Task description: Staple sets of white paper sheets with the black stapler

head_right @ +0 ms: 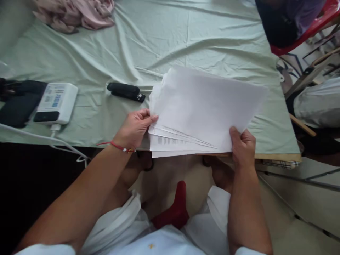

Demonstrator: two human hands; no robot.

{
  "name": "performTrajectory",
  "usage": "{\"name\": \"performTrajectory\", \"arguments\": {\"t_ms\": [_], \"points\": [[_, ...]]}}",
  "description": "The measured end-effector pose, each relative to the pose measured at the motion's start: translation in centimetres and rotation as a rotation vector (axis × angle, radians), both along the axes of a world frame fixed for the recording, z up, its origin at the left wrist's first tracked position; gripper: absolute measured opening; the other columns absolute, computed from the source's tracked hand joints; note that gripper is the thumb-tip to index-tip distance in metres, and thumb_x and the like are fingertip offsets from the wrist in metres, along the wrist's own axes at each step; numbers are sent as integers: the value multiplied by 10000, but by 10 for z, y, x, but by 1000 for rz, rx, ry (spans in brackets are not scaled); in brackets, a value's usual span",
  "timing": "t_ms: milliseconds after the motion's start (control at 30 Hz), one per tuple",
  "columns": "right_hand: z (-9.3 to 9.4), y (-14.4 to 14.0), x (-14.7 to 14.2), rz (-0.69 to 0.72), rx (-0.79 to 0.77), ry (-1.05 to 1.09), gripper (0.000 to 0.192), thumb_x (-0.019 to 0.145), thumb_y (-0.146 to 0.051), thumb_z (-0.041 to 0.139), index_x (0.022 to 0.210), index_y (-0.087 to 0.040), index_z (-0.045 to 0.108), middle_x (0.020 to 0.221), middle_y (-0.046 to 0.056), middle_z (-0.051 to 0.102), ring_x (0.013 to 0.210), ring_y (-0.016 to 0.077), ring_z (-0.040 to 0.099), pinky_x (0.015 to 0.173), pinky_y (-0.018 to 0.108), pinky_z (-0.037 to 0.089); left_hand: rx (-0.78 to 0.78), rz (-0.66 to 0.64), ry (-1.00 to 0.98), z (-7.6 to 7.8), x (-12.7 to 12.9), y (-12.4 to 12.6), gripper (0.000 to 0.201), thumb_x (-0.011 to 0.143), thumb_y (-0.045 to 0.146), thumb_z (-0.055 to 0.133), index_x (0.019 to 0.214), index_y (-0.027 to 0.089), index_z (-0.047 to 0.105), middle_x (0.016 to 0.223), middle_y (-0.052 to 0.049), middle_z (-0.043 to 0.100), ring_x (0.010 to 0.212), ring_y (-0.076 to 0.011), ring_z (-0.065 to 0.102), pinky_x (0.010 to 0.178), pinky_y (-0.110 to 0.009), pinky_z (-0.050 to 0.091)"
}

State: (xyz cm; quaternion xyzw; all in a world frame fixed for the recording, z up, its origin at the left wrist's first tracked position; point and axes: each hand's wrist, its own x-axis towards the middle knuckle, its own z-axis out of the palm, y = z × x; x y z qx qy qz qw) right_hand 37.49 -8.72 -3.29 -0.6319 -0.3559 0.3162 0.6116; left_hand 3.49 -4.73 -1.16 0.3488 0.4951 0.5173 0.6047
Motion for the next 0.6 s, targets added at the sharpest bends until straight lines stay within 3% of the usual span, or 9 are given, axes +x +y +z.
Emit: {"name": "performTrajectory", "arguments": {"t_ms": [167,333,500,600], "points": [[3,9,-5,113,-71,-24,384,737,-492,947,959,-200,836,929,52,810,883,203,723,913,387,619,9,18,39,0,-7,15,372,593,304,1016,778,193,714,701,20,753,721,-185,723,724,-283,576],[13,27,-12,148,-98,13,344,654,-424,923,951,-281,821,881,9,796,845,232,738,850,407,650,-22,120,17,0,0,33,258,653,48,847,804,186,690,635,49,706,688,-168,717,681,-239,529],[56,45,-23,146,-56,-156,320,732,-347,816,1023,-215,790,896,29,778,806,196,686,813,367,595,7,242,-70,4,15,41,381,655,-129,531,803,199,656,615,71,683,655,-154,709,626,-222,487],[83,58,-30,131,-161,-319,226,753,-280,737,955,-194,790,833,29,741,722,172,599,667,307,495,-53,286,-94,6,16,45,436,613,-158,433,769,202,625,600,74,672,664,-155,721,643,-225,501]]}}
